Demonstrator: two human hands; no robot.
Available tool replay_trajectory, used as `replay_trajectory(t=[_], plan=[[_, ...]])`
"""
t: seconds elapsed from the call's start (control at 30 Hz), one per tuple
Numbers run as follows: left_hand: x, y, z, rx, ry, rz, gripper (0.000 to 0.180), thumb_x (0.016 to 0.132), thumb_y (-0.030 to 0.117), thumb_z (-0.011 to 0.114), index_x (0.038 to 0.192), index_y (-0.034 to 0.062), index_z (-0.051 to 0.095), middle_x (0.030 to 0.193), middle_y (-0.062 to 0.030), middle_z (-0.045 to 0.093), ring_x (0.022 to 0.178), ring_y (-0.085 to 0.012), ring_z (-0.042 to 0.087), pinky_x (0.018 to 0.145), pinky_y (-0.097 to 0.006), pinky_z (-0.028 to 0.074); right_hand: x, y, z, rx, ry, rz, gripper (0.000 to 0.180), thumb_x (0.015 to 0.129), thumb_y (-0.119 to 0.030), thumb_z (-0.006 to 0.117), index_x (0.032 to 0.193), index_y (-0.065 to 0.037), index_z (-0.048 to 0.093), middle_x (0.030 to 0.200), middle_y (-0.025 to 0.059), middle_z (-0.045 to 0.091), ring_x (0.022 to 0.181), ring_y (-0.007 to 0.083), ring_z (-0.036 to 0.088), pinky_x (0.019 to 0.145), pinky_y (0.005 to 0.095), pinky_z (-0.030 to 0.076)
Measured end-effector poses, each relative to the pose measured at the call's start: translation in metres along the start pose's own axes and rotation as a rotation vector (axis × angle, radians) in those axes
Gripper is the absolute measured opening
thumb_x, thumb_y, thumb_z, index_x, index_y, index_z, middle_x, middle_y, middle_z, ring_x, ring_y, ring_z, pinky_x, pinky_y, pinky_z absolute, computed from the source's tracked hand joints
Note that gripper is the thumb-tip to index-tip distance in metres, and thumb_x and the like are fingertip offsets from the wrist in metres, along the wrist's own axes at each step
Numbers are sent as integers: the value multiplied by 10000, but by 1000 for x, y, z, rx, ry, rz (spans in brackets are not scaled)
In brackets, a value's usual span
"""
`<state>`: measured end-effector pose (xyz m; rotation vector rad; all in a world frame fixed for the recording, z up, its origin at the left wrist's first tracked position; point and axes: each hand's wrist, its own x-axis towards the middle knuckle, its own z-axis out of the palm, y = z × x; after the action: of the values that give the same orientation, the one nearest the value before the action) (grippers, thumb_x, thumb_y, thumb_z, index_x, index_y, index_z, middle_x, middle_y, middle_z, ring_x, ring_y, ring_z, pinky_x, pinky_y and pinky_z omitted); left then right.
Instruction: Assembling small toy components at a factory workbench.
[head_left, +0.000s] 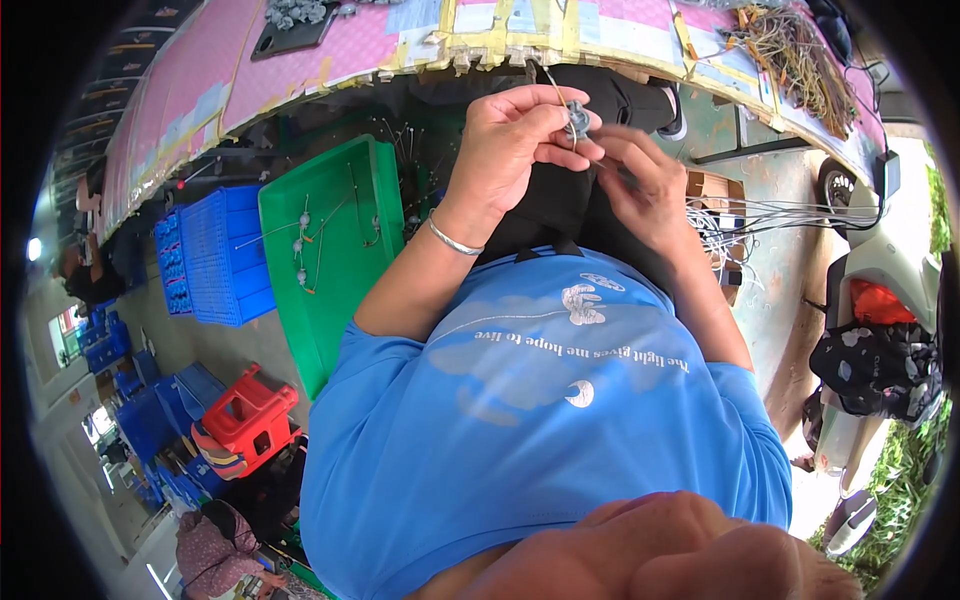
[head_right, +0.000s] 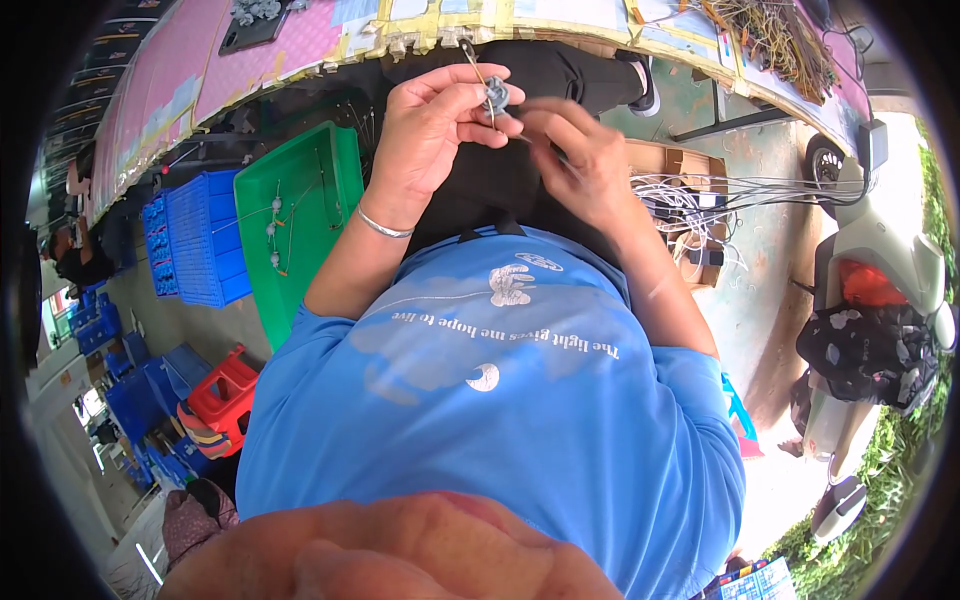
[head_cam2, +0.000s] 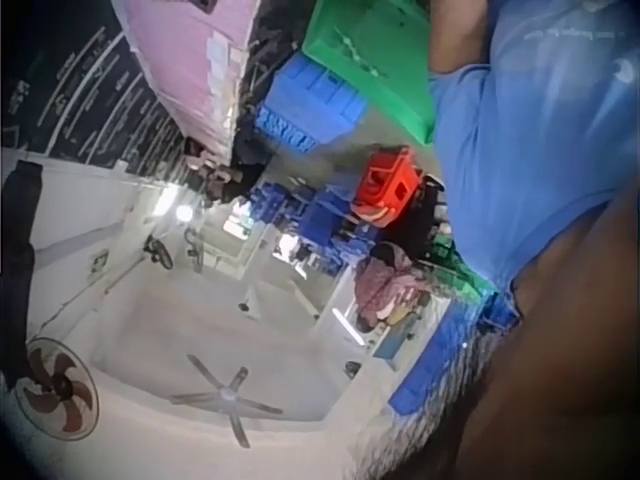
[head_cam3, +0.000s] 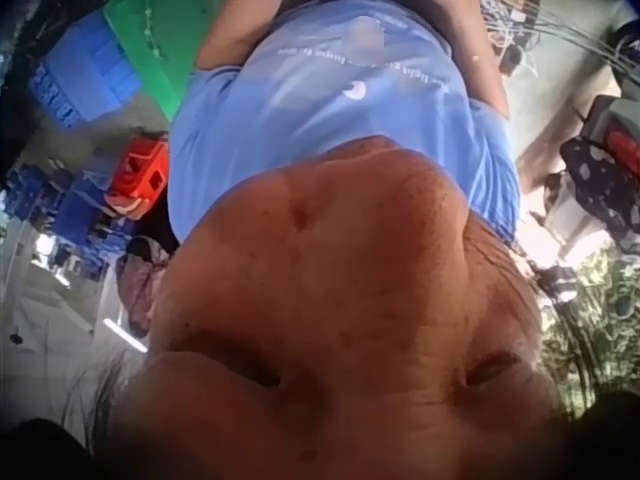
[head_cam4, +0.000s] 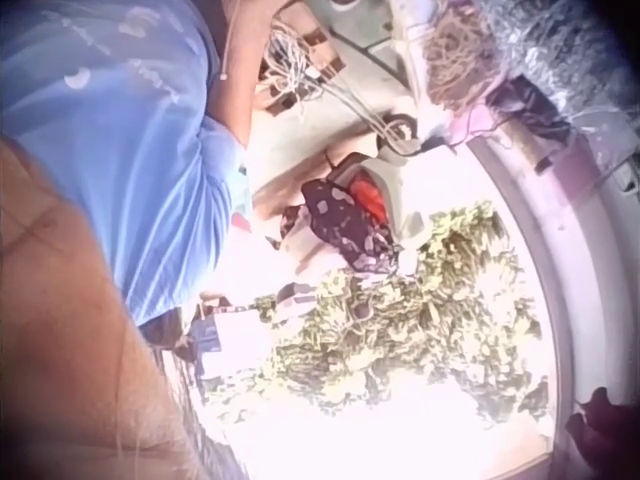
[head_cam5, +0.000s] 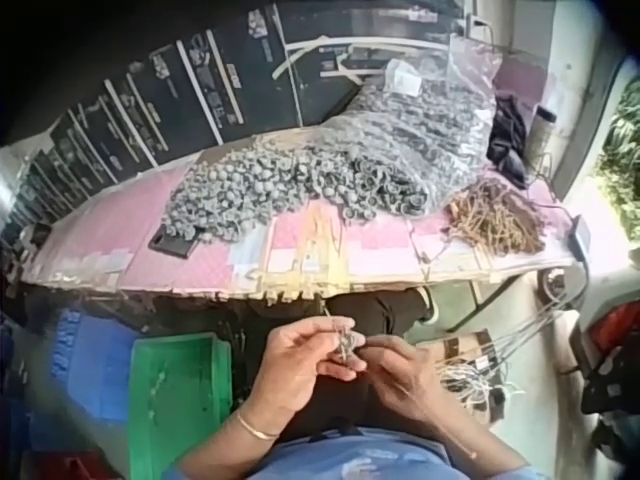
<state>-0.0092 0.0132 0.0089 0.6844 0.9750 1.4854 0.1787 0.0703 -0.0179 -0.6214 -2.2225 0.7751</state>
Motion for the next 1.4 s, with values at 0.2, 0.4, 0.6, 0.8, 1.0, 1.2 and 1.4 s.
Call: replay_trajectory(t=[0.2, 0.4, 0.6, 0.8, 1.0, 1.2, 1.4], plan=[[-10, 1, 17, 103, -186, -90, 247, 919, 70, 586, 1117, -60, 657, 930, -168, 710, 681, -212, 710, 575, -286, 604, 19, 17, -9, 843, -20, 407, 262, 999, -168, 552, 1157, 12, 658, 1232, 137, 642, 1018, 176, 638, 860, 287, 511], [-8, -3, 22, 115, -152, -109, 224, 904, 81, 601, 1073, -51, 667, 901, -169, 709, 613, -199, 691, 542, -287, 598, 20, 16, -10, 1223, 77, 330, 171, 972, -117, 576, 991, 16, 682, 1187, 205, 641, 1074, 268, 632, 900, 385, 526], [-2, -4, 23, 75, -109, -141, 179, 897, 80, 593, 1001, -52, 656, 887, -180, 708, 593, -186, 674, 521, -278, 578, 20, 14, -4, 1176, 171, 350, 144, 970, -68, 568, 945, 18, 681, 1086, 174, 659, 1035, 263, 647, 868, 365, 534], [-6, -17, 27, 129, -210, 135, 304, 873, -27, 633, 1169, -73, 581, 1025, -188, 682, 753, -211, 705, 649, -267, 591, 25, 17, -1, 1290, 135, 554, 132, 958, -50, 573, 963, 9, 690, 1100, 150, 666, 898, 183, 661, 782, 293, 549], [2, -18, 16, 109, -244, 227, 398, 849, -97, 681, 1221, -80, 539, 1016, -148, 655, 920, -231, 701, 831, -370, 609, 38, 17, 3, 1389, 104, 676, 98, 929, -34, 614, 937, 17, 696, 988, 111, 697, 854, 167, 659, 771, 294, 548], [9, -7, -13, 96, -158, 123, 392, 780, -126, 694, 1153, -89, 578, 973, -113, 639, 865, -178, 689, 839, -407, 617, 87, 23, -1, 634, 56, 462, 127, 900, -94, 682, 967, 11, 704, 857, 60, 707, 746, 122, 651, 702, 266, 527], [7, -24, -27, 4, -174, 29, 411, 776, -100, 711, 1158, -77, 563, 928, -80, 648, 859, -173, 697, 827, -373, 611, 176, 86, -32, -430, 224, 72, 137, 831, -117, 673, 956, -81, 716, 853, 114, 668, 750, 273, 657, 669, 374, 516]])
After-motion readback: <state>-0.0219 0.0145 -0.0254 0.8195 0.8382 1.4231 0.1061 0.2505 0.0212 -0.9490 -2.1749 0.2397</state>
